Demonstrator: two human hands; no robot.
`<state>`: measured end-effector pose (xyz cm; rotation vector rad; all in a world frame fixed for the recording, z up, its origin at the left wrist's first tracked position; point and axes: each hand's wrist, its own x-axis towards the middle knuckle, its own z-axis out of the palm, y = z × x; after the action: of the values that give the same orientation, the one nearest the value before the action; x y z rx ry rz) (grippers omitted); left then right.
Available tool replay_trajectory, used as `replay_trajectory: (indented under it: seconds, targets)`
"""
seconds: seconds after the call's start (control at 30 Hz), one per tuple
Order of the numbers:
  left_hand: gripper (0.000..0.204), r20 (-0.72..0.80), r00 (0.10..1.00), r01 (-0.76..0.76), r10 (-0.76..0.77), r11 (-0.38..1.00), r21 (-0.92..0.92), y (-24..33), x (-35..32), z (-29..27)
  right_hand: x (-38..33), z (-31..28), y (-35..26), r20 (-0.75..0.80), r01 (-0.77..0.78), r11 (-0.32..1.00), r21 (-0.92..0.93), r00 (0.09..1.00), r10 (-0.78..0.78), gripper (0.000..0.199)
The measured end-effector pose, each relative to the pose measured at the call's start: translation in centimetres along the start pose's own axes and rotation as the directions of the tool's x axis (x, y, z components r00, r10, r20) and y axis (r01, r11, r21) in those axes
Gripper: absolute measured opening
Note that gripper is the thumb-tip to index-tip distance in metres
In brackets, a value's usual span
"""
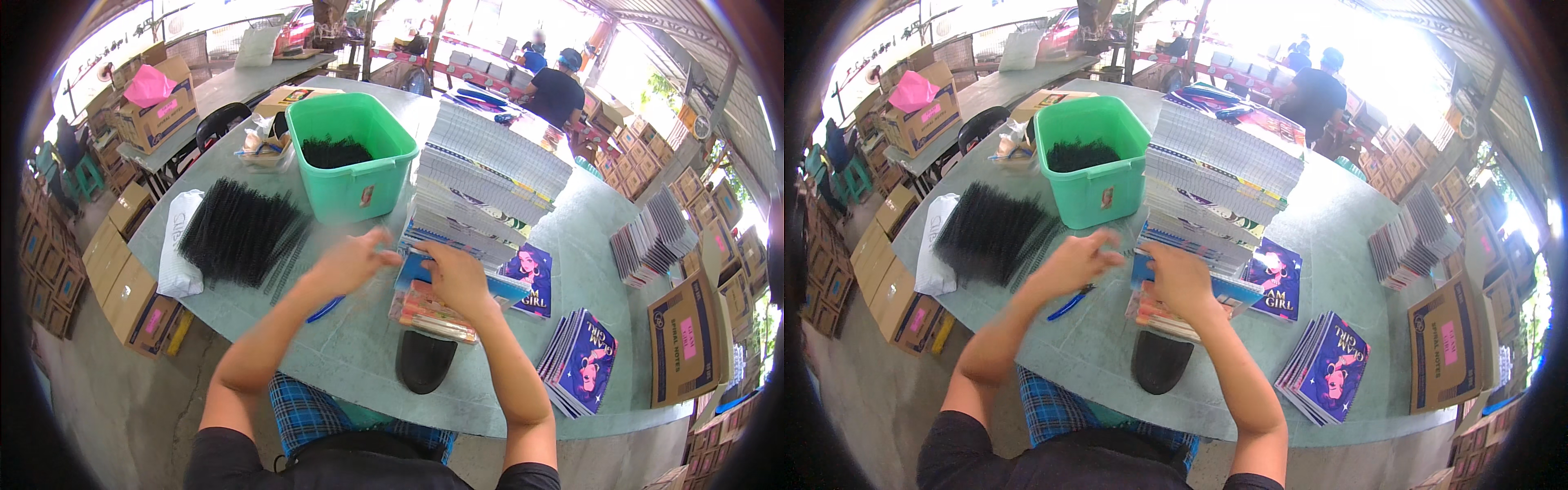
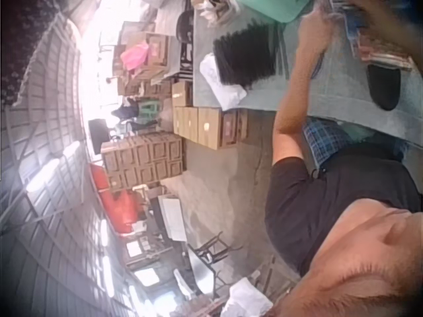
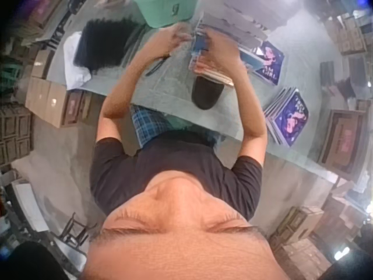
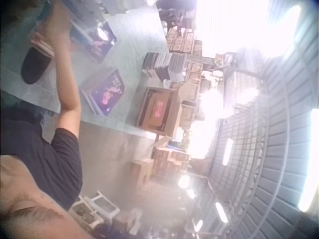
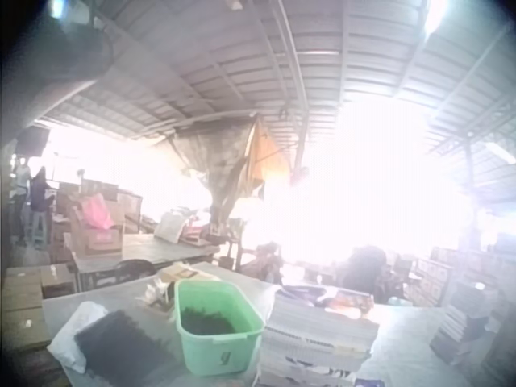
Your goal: The person inserts a plastic spiral through the pre-punched holes of a notebook stack, uses a pair of pliers to trim and crimp the end of the coil, and then places the finished notebook onto a stack.
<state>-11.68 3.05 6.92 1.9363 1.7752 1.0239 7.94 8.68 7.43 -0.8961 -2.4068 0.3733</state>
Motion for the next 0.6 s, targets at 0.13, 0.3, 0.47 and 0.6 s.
replay_trajectory:
  seconds: [0.13,0.3,0.47,0.6]
  targets:
    - [0.017,-0.191,0.955,-0.22,0.226,0.974,0.051,0.3,0.0,-0.2,0.7,0.2,0.2,-0.002,-0.017,0.999,0.027,1.0,0.017,0.021]
    - [0.023,0.069,0.992,-0.099,0.106,0.991,-0.093,-0.1,0.3,-0.8,0.5,0.9,0.8,-0.101,-0.061,0.947,0.314,0.99,0.097,0.014]
    - [0.02,0.061,0.996,-0.059,0.064,0.995,-0.075,0.2,0.8,0.0,0.6,1.2,0.2,-0.064,-0.085,0.994,0.068,0.994,0.09,0.019]
    - [0.027,-0.124,0.9,-0.341,0.418,0.852,0.396,0.2,-1.5,2.1,0.8,0.8,0.2,-0.003,-0.068,0.98,0.185,0.998,0.07,0.025]
